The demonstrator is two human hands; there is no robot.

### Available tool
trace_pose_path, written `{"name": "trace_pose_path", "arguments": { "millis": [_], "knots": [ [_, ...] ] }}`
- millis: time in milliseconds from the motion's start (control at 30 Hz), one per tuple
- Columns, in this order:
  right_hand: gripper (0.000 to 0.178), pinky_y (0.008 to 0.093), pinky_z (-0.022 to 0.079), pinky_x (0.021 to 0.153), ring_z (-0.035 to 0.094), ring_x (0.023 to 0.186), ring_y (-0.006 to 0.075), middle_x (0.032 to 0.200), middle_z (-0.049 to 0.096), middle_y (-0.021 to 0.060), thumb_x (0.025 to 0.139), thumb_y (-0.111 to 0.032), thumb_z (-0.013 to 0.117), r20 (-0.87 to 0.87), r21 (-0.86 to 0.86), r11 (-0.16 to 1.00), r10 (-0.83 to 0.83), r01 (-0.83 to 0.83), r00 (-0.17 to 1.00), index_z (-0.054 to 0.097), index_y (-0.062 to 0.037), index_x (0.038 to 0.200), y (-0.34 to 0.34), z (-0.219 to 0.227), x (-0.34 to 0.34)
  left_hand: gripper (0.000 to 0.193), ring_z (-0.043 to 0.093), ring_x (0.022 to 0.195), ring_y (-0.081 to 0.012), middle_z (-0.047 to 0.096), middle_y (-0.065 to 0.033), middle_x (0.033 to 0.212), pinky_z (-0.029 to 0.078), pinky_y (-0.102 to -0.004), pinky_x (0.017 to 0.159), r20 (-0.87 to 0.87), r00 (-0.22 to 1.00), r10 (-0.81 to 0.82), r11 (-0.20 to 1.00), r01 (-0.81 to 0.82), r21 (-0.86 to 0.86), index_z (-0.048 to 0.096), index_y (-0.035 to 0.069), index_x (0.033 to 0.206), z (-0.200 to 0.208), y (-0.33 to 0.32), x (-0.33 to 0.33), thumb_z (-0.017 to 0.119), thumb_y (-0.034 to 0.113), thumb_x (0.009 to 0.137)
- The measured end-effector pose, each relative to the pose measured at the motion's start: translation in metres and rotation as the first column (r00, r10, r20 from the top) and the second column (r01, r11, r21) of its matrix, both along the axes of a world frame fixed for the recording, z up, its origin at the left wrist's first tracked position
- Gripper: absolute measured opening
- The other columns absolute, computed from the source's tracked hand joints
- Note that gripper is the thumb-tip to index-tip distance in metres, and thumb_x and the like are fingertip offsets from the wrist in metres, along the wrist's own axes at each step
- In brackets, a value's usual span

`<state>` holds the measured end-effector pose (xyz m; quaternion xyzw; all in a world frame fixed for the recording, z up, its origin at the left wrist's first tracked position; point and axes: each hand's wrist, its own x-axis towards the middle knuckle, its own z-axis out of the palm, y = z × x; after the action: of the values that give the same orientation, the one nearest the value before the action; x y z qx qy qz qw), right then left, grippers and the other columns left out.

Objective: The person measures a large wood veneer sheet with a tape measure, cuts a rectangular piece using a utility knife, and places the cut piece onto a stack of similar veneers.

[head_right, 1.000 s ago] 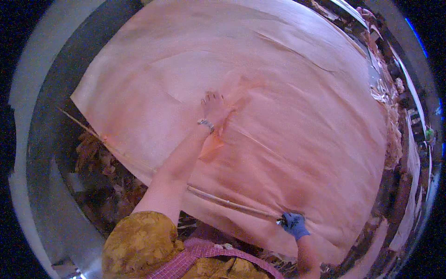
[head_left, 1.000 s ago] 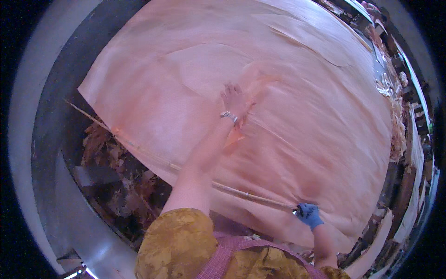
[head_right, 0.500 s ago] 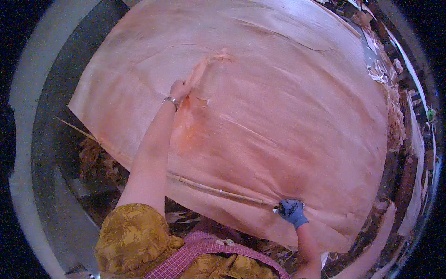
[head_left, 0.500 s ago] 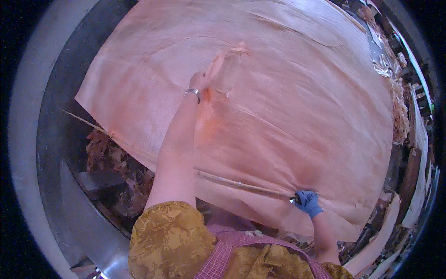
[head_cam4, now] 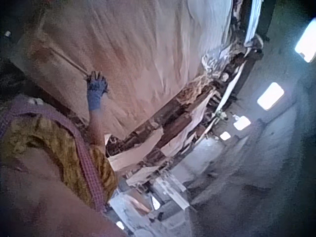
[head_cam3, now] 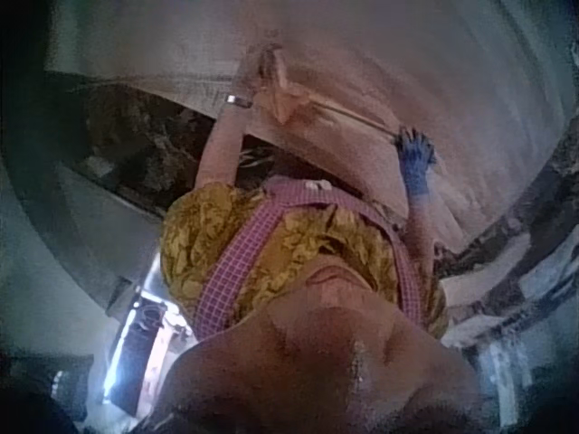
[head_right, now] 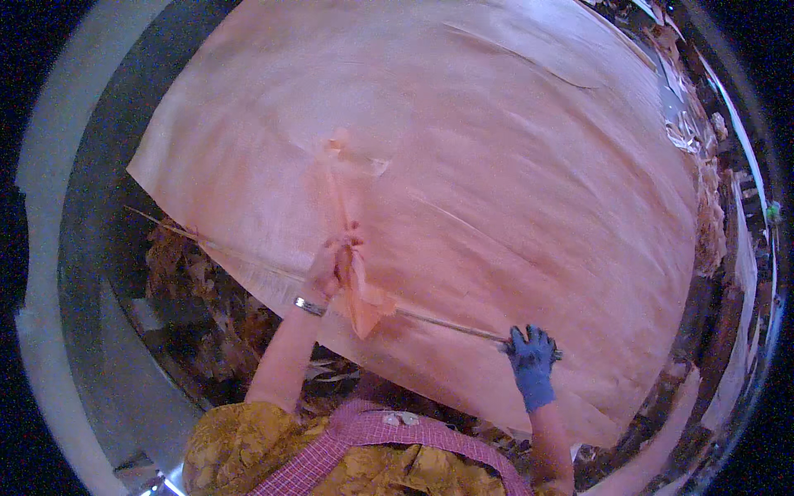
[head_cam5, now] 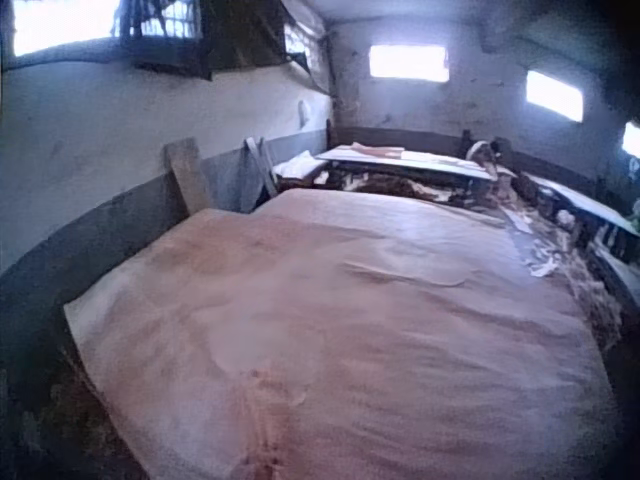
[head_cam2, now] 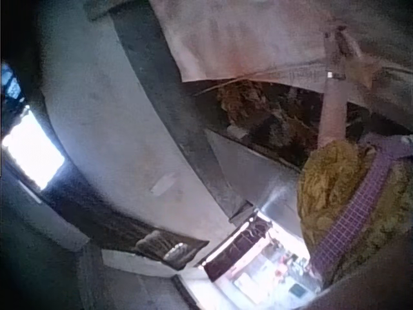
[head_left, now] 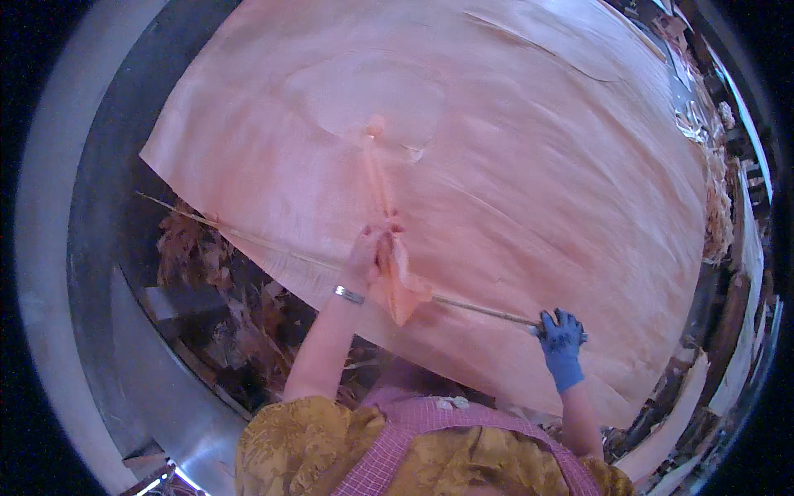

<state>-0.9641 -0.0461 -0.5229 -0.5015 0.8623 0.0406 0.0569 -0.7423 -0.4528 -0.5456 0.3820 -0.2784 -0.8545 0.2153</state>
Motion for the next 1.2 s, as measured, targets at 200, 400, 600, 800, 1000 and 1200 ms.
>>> {"name": "trace_pose_path", "arguments": {
  "millis": [200,400,600,800,1000,1200],
  "knots": [
    [0.028,0.0498,0.042,0.080,0.054,0.108,0.0290,0.119,0.056,0.0089,0.087,-0.029,0.062,0.065,0.329,0.944,-0.039,0.016,0.997,0.059,-0.0169,0.112,-0.112,0.030,-0.007,0.032,0.065,0.079,-0.0211,0.065,-0.0080,0.098,0.057,-0.0361,0.071,-0.145,0.989,0.037,0.978,-0.006,0.208,0.051,0.008,0.126,-0.016,0.068,-0.010,0.056,0.017,0.096],
    [0.029,0.0460,0.048,0.077,0.061,0.097,0.0320,0.110,0.063,0.0098,0.089,-0.027,0.061,0.200,-0.054,0.998,-0.027,0.038,0.980,0.061,-0.0117,0.114,-0.186,0.023,-0.037,0.026,0.064,0.077,-0.0194,0.065,-0.0063,0.092,0.056,-0.0346,0.069,-0.118,0.992,-0.036,0.971,0.062,0.230,0.056,0.005,0.113,-0.014,0.093,0.001,0.055,0.025,0.097],
    [0.040,0.0273,0.050,0.077,0.061,0.084,0.0124,0.095,0.070,0.0073,0.083,-0.027,0.074,0.922,-0.111,0.889,-0.075,0.445,0.380,0.066,0.0043,0.106,-0.304,-0.001,0.032,0.030,0.063,0.076,-0.0158,0.065,-0.0057,0.093,0.053,-0.0312,0.065,-0.003,0.985,-0.170,0.972,0.168,0.162,0.059,0.002,0.109,-0.034,0.123,0.003,0.052,0.030,0.099],
    [0.020,0.0222,0.040,0.057,0.049,0.066,0.0034,0.077,0.060,-0.0075,0.083,-0.021,0.074,0.993,0.076,0.926,-0.106,0.370,0.059,0.071,-0.0051,0.094,-0.318,0.012,0.038,0.046,0.062,0.071,-0.0155,0.067,-0.0060,0.090,0.049,-0.0321,0.062,0.535,0.747,-0.395,0.758,0.594,-0.270,0.062,-0.001,0.101,-0.013,0.073,0.016,0.051,0.044,0.097],
    [0.022,0.0199,0.038,0.055,0.048,0.066,0.0023,0.078,0.059,-0.0081,0.082,-0.022,0.076,0.990,0.140,0.939,-0.140,0.313,-0.025,0.070,-0.0047,0.094,-0.308,0.011,0.030,0.037,0.059,0.062,-0.0083,0.065,-0.0002,0.080,0.043,-0.0220,0.047,0.301,0.927,-0.224,0.962,0.260,-0.087,0.068,0.006,0.099,-0.002,-0.045,-0.025,0.054,0.040,0.096],
    [0.014,0.0203,0.039,0.059,0.048,0.067,0.0014,0.078,0.056,-0.0080,0.081,-0.015,0.076,0.985,0.147,0.918,-0.169,0.368,0.026,0.066,-0.0074,0.086,-0.291,0.000,0.029,0.029,0.054,0.056,-0.0052,0.063,0.0026,0.077,0.035,-0.0191,0.042,0.156,0.988,-0.012,1.000,0.013,-0.010,0.067,0.009,0.093,-0.020,-0.087,-0.047,0.061,0.038,0.092]
  ]
}}
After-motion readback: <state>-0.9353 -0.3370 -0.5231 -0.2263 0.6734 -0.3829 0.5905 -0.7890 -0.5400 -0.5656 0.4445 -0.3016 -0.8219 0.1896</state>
